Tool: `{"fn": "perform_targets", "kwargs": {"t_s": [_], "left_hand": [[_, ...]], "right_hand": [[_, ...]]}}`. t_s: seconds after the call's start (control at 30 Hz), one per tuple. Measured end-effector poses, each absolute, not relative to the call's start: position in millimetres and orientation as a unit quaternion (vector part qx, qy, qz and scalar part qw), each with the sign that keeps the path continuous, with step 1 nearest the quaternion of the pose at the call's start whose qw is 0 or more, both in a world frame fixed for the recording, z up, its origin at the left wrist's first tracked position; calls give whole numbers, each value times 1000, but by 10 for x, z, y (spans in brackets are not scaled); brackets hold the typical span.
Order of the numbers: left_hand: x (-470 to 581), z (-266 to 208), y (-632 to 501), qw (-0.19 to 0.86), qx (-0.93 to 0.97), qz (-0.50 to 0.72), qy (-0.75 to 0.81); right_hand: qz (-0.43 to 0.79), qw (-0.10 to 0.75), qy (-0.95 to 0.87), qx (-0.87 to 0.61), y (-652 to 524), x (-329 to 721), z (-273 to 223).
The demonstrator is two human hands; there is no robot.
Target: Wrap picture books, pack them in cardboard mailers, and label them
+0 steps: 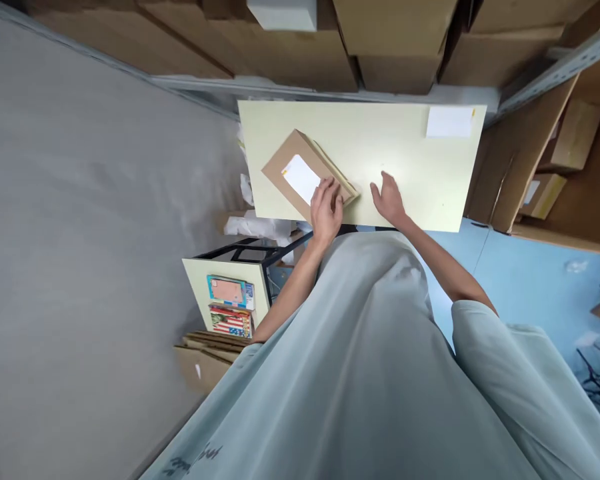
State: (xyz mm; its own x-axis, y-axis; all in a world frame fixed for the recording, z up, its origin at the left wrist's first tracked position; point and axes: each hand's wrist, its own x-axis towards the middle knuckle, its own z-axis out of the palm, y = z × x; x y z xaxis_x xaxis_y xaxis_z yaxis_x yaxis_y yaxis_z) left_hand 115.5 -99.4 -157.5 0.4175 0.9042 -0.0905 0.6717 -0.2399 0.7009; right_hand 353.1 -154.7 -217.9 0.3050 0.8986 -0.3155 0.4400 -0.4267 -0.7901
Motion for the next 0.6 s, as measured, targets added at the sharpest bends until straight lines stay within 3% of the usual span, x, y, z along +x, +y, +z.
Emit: {"fn": "perform_targets", "kwargs": {"t_s": [0.17, 0.33, 0.6], "left_hand": [[1098, -1726, -1044, 333, 777, 164, 508], [1039, -1773, -1029, 344, 783, 148, 496], [1075, -1750, -1005, 348, 801, 115, 473]], "right_hand": [[569, 237, -365, -697, -2151, 3109, -2208], [605, 322, -336, -646, -1758, 2842, -2134], [648, 330, -299, -618, -1174, 2906, -2096]]}}
